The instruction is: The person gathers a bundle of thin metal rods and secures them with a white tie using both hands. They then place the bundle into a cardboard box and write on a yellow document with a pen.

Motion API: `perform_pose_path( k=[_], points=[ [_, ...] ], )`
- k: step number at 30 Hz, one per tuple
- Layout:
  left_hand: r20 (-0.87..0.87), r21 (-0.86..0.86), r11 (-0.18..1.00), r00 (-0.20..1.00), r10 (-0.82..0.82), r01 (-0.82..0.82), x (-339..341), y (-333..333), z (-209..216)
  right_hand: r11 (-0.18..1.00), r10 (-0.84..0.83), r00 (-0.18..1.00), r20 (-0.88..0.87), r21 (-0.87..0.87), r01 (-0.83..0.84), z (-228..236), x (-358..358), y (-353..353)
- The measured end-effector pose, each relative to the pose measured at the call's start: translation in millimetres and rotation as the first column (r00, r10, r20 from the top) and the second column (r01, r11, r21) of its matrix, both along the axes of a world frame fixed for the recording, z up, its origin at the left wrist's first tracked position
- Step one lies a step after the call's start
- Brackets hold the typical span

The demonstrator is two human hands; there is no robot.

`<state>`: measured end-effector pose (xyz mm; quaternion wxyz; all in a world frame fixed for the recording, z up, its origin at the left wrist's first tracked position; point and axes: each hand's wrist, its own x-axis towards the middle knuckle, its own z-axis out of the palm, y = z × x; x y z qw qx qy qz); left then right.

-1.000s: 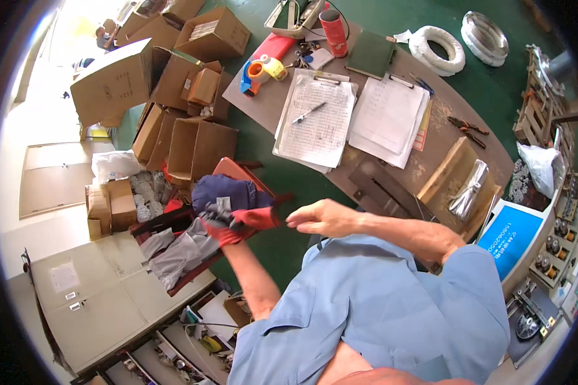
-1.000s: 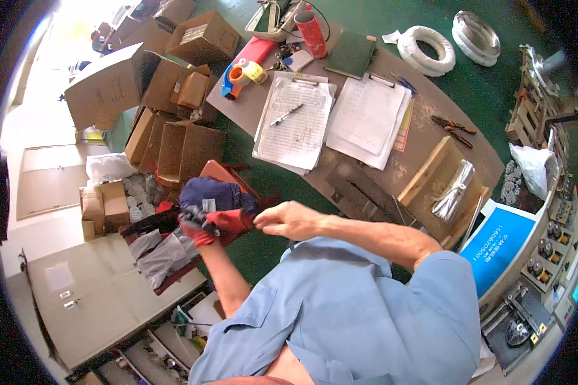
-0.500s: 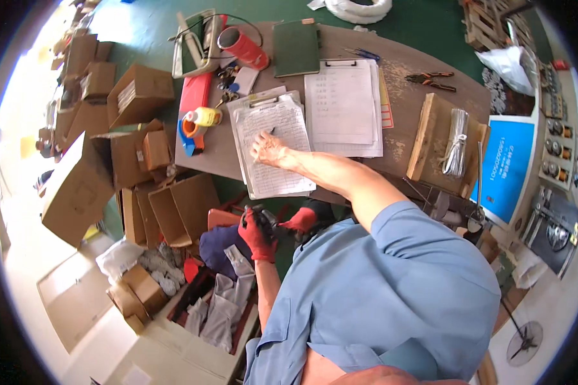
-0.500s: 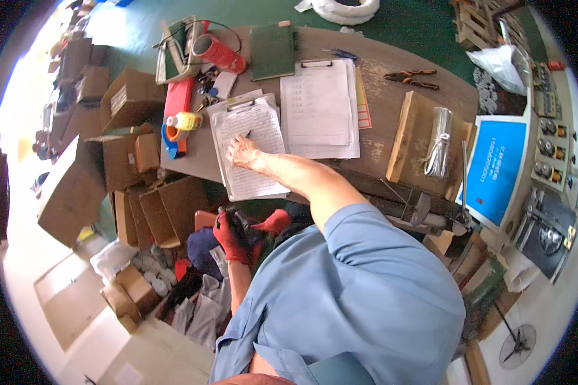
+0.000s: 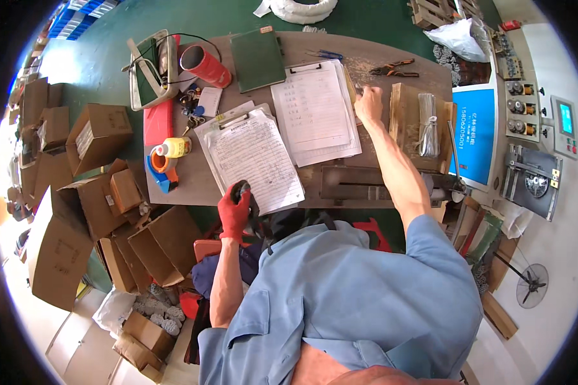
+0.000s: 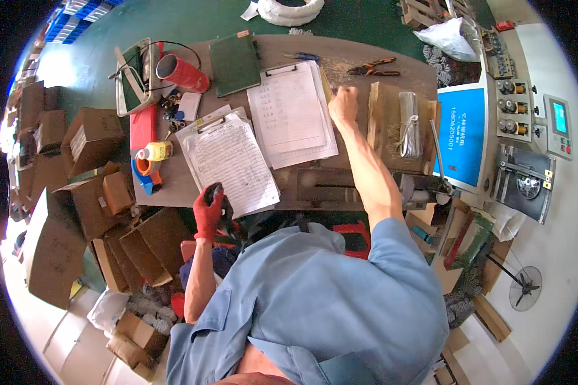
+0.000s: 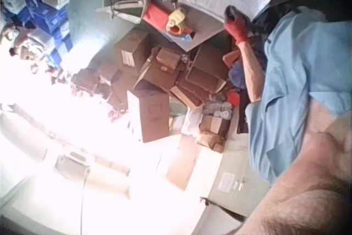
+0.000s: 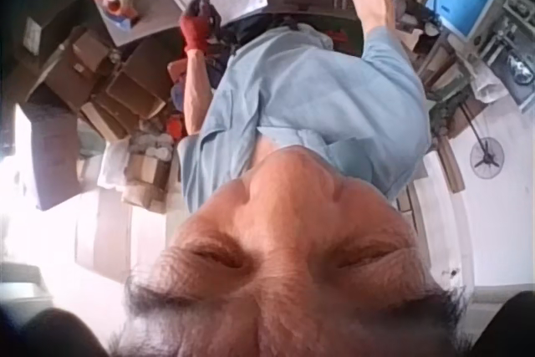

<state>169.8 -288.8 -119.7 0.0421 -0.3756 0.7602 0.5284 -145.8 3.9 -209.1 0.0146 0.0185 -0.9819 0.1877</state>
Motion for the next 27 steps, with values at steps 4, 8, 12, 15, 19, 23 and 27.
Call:
perform_pose_path(
  k=[4, 8, 12, 15, 19, 23, 27],
  points=[
    [-0.021, -0.088, 0.966, 0.969, -0.246, 0.243, -19.9, 20.0, -2.9, 0.983, -0.153, 0.981, 0.117, 0.123, 0.139, -22.8, 6.6, -4.4],
    [-0.022, -0.149, 0.929, 0.938, -0.346, 0.339, -29.4, 37.4, -1.3, 0.978, -0.18, 0.979, 0.095, 0.122, 0.168, -40.6, 11.6, -11.0],
    [0.089, -0.186, 0.911, 0.93, -0.357, 0.367, -23.6, 42.7, 3.7, 0.988, -0.152, 0.986, 0.064, 0.026, 0.15, -40.8, 24.8, -3.2],
    [0.098, -0.19, 0.924, 0.942, -0.32, 0.333, -15.4, 47.4, -3.3, 0.998, -0.061, 0.998, 0.034, -0.013, 0.062, -36.8, 30.3, 1.0],
    [-0.004, -0.232, 0.932, 0.958, -0.286, 0.278, -12.2, 57.7, -9.7, 0.998, -0.061, 0.998, 0.032, -0.01, 0.062, -43.2, 27.7, 2.4],
    [0.031, -0.215, 0.944, 0.968, -0.25, 0.251, -12.9, 68.9, -9.3, 0.996, -0.059, 0.998, 0.009, -0.072, 0.059, -44.6, 33.5, 8.9],
    [0.034, -0.247, 0.94, 0.972, -0.232, 0.233, -9.9, 77.8, -13.2, 0.998, -0.027, 0.999, -0.022, -0.052, 0.026, -46.8, 33.8, 20.0]
  ],
)
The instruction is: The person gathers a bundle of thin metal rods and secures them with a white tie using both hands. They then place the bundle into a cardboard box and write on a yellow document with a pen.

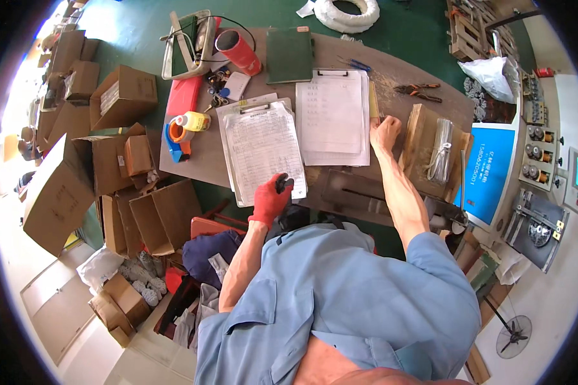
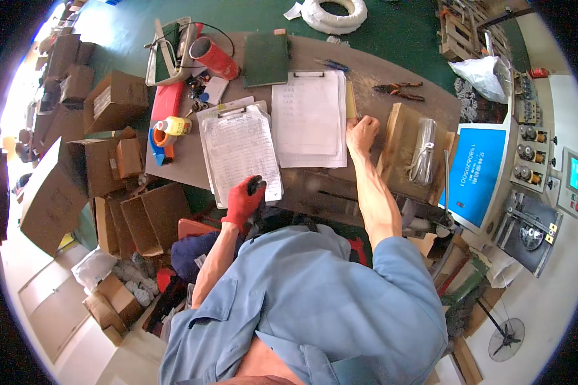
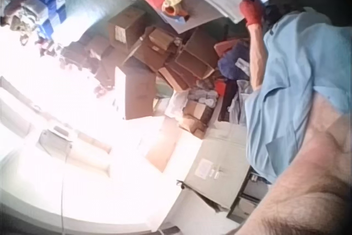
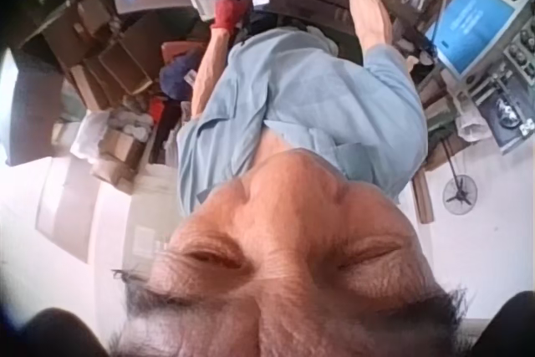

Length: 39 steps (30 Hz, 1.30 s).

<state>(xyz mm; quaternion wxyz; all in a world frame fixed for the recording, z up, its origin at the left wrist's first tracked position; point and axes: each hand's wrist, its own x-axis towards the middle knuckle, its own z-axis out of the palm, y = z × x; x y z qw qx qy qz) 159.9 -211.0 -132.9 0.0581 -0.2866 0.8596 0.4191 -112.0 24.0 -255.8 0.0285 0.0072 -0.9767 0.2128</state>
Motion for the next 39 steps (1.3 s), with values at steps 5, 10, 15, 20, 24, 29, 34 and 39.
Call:
perform_pose_path(
  k=[5, 10, 15, 20, 24, 29, 34, 39],
  points=[
    [0.002, -0.01, 1.0, 1.0, 0.009, -0.009, 1.9, 10.4, -4.9, 0.998, -0.006, 0.996, 0.087, 0.058, 0.001, -1.8, 3.5, 0.8],
    [0.022, -0.026, 1.0, 1.0, 0.007, -0.006, -2.0, 18.8, -0.4, 0.973, -0.231, 0.947, 0.224, 0.074, 0.22, 23.8, 1.5, -6.2],
    [-0.009, 0.014, 0.996, 0.996, 0.086, -0.085, 5.9, 16.9, -5.4, 0.969, -0.118, 0.982, 0.144, -0.199, 0.146, 62.3, -13.0, 24.1],
    [0.028, 0.007, 0.979, 0.979, 0.202, -0.202, -0.2, 18.0, -3.1, 0.847, -0.004, 0.986, -0.17, -0.525, -0.087, 108.4, -21.6, 34.0],
    [-0.04, -0.021, 0.986, 0.986, 0.163, -0.164, -25.6, 26.7, -2.5, 0.583, 0.081, 0.997, 0.008, -0.812, -0.041, 120.4, -2.1, 1.4],
    [-0.001, -0.138, 0.986, 0.996, -0.09, 0.089, -57.5, 44.6, -3.6, 0.946, 0.046, 0.943, 0.329, -0.317, 0.065, 55.0, 4.5, -33.0],
    [0.163, -0.192, 0.963, 0.974, -0.157, 0.188, -79.4, 59.2, -15.8, 0.987, 0.099, 0.926, 0.365, -0.155, -0.044, 41.1, 14.5, -36.8],
    [0.425, -0.243, 0.945, 0.9, -0.099, 0.219, -122.6, 71.7, -40.5, 0.993, 0.093, 0.91, 0.405, -0.108, -0.053, 41.7, 12.5, -35.3]
  ],
)
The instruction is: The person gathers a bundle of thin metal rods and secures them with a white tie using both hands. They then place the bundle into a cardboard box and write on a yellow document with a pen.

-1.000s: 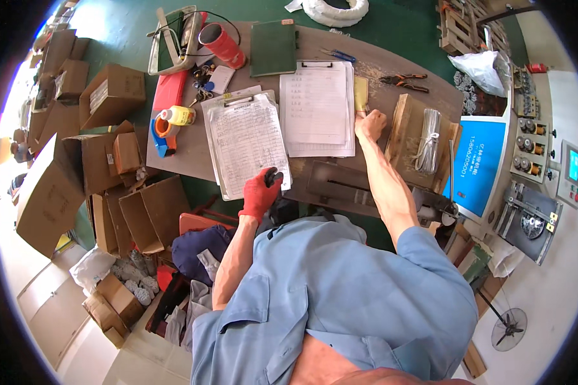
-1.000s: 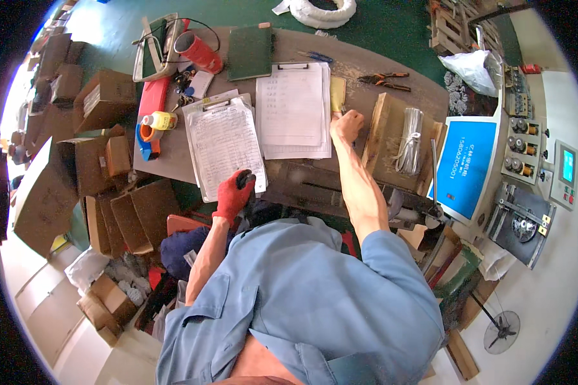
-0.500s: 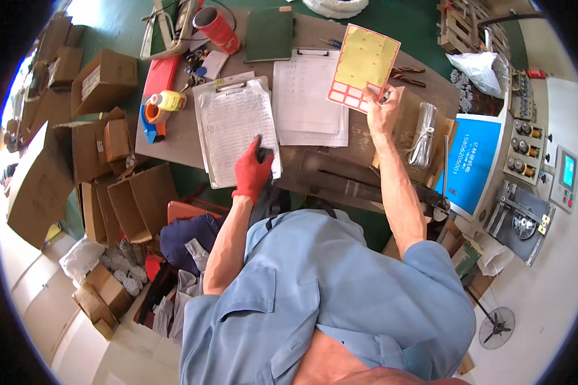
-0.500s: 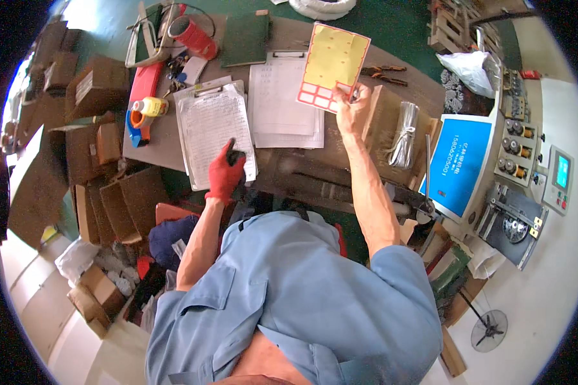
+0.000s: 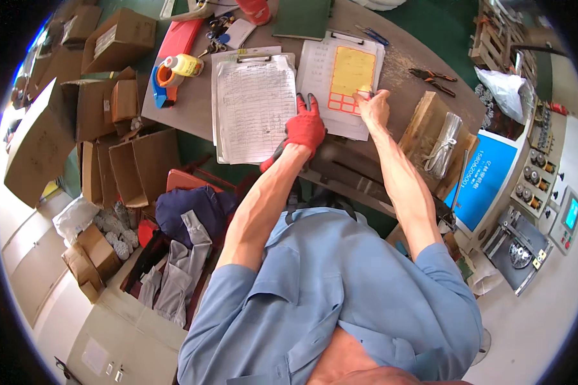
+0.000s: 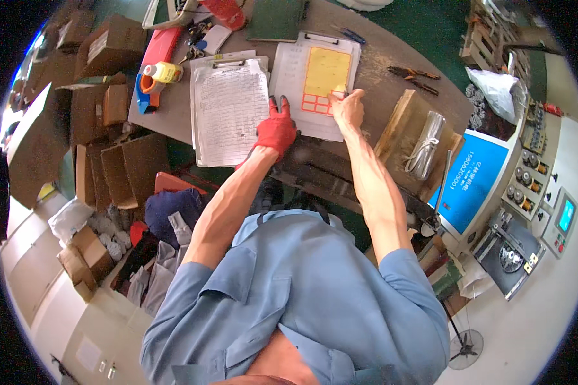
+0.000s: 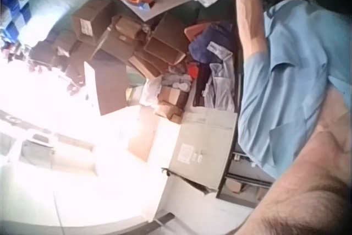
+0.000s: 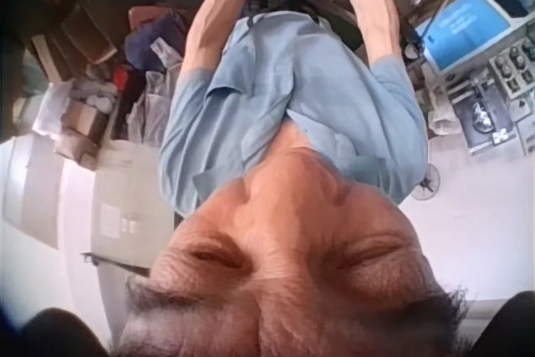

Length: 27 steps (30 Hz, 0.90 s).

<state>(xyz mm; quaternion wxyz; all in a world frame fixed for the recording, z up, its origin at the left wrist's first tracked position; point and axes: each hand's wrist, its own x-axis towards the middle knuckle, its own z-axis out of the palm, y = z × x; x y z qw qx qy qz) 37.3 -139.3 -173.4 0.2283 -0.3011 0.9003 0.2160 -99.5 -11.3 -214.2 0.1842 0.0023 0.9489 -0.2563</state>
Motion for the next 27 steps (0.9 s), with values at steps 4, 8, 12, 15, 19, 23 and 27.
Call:
perform_pose_path(
  k=[4, 8, 12, 15, 19, 23, 27],
  points=[
    [0.017, -0.033, 0.992, 0.992, 0.124, -0.123, -13.1, 13.4, -26.9, 0.998, 0.029, 0.999, -0.02, 0.059, -0.028, -1.9, -1.7, 5.4],
    [0.019, -0.005, 0.985, 0.985, 0.172, -0.172, -19.6, 19.6, -26.5, 0.996, 0.013, 1.0, -0.017, 0.085, -0.011, -12.4, -6.8, 16.6],
    [-0.004, 0.012, 0.992, 0.992, 0.129, -0.129, -16.3, 22.4, -26.8, 0.996, -0.005, 1.0, 0.004, 0.094, 0.005, -1.9, -8.4, 18.1],
    [-0.052, -0.107, 0.994, 0.999, 0.004, -0.009, -13.1, 37.4, -32.0, 0.991, 0.074, 0.994, -0.08, 0.115, -0.064, 2.5, -15.6, 31.0],
    [-0.056, -0.07, 0.997, 0.998, -0.029, 0.025, -14.8, 36.6, -44.4, 0.978, 0.158, 0.97, -0.183, 0.163, -0.129, 3.8, -26.8, 41.0],
    [-0.102, -0.092, 0.995, 0.994, -0.031, 0.022, -6.6, 35.4, -34.0, 0.972, 0.236, 0.947, -0.217, 0.045, -0.232, 0.7, -26.3, 31.7],
    [-0.219, -0.064, 0.996, 0.975, 0.04, -0.056, 7.0, 34.6, -40.2, 0.963, 0.266, 0.943, -0.198, 0.002, -0.271, -17.8, -26.2, 24.4]
  ],
)
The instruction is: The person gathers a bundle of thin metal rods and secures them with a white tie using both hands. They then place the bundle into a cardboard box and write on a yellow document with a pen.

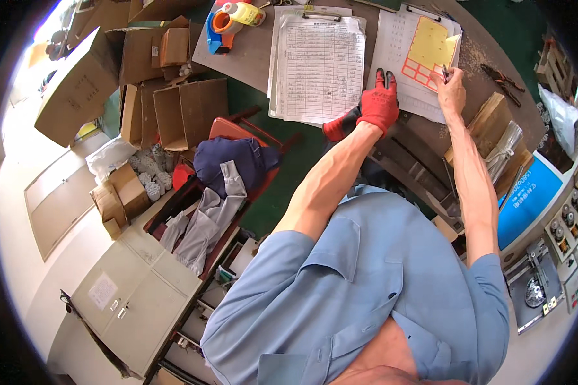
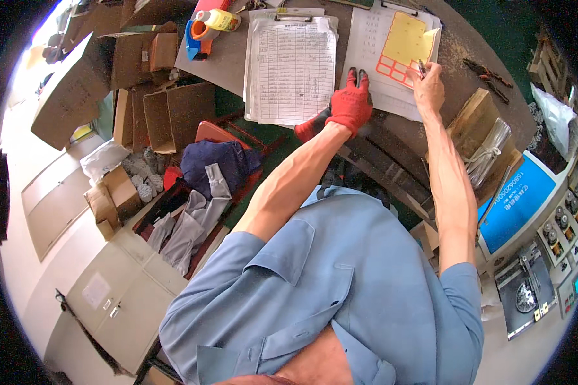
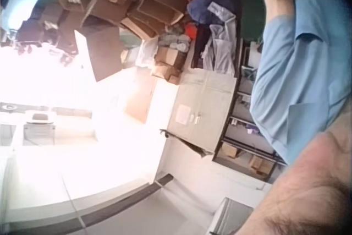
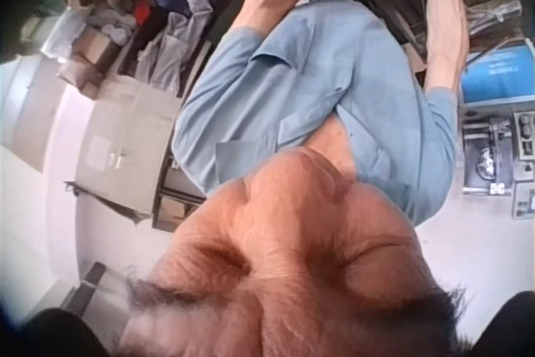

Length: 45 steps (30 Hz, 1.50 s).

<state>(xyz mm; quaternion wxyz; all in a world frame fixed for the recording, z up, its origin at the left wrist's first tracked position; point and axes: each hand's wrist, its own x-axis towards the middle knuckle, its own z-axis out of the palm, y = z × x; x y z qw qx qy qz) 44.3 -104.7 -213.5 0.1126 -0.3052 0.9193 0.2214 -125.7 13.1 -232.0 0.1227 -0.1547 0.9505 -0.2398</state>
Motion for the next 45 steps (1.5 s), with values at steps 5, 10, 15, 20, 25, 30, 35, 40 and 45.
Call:
perform_pose_path(
  k=[5, 10, 15, 20, 25, 30, 35, 40, 45],
  points=[
    [-0.328, 0.029, 0.992, 0.938, -0.108, 0.124, 18.2, 4.9, 11.3, 0.999, 0.05, 0.994, 0.098, 0.004, -0.051, -3.1, 11.2, 11.5],
    [-0.376, 0.062, 0.984, 0.917, -0.132, 0.167, 13.6, 14.4, 36.3, 0.989, 0.128, 0.991, 0.034, -0.083, -0.125, -11.8, 14.5, 24.0],
    [-0.494, 0.294, 0.955, 0.86, 0.126, 0.029, 10.0, 26.6, 56.8, 0.985, 0.106, 0.994, 0.042, -0.14, -0.099, -8.2, 11.7, 23.8],
    [-0.5, 0.625, 0.776, 0.718, 0.485, -0.09, 2.0, 42.1, 72.1, 0.968, 0.168, 0.984, 0.054, -0.198, -0.154, -7.0, 11.6, 22.5],
    [-0.306, 0.865, 0.489, 0.649, 0.696, -0.117, -0.7, 40.7, 79.8, 0.975, 0.126, 0.986, -0.111, -0.172, -0.144, -8.6, 5.8, 22.5],
    [0.04, 0.976, 0.043, 0.371, 0.928, -0.213, 0.4, 31.0, 70.5, 0.91, 0.043, 0.938, 0.344, -0.401, 0.105, 36.7, 8.8, 14.8],
    [0.24, 0.971, -0.234, 0.301, 0.923, -0.055, -2.7, 22.8, 47.7, 0.717, 0.447, 0.532, 0.719, -0.643, 0.268, 91.8, 60.9, 32.8],
    [0.242, 0.916, -0.377, 0.555, 0.796, 0.141, -6.6, 35.7, 60.0, 0.806, 0.353, 0.842, 0.407, -0.589, -0.053, 86.7, 83.1, 31.4],
    [0.147, 0.975, -0.219, 0.677, 0.721, 0.022, -11.6, 44.1, 58.7, 0.93, 0.202, 0.893, 0.401, -0.364, -0.047, 92.1, 74.9, 42.7]
  ],
)
